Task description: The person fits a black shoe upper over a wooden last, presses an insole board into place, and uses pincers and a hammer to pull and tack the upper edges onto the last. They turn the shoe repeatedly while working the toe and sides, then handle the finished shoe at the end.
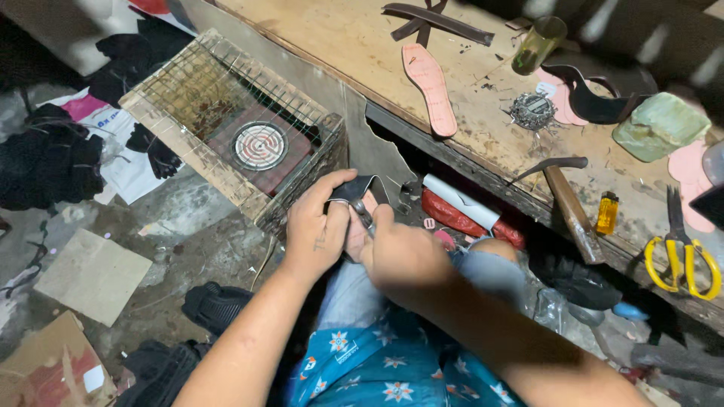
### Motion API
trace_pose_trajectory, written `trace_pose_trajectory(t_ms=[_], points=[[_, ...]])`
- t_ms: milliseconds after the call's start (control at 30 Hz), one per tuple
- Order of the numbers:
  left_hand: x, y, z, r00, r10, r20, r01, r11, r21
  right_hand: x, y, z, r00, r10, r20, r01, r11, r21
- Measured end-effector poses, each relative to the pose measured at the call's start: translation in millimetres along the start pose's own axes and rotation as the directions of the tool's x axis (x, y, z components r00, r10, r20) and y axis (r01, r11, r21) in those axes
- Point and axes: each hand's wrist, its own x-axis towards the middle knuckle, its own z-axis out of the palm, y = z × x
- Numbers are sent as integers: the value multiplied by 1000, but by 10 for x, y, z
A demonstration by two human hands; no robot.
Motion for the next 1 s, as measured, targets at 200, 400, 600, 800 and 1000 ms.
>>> trace_pose_trajectory(t_ms=[200,400,600,800,1000], points=[[-38,63,-232,977,-124,173,167,950,-263,-60,-52,-26,996,-85,6,86,996,-39],[52,1,-330,861,-375,343,497,764,-412,-162,-98,-9,982,-163,94,163,987,2],[99,-42,-416,895,-324,307,419,848,-324,-76,-80,25,975,-212,69,212,977,-4],[149,-10,-363,969,-242,46,227,951,210,-56,473,100,987,20,158,-37,994,107],[212,-27,-229,994,-108,-15,106,925,365,551,1784,-255,925,334,-183,-341,940,-7]])
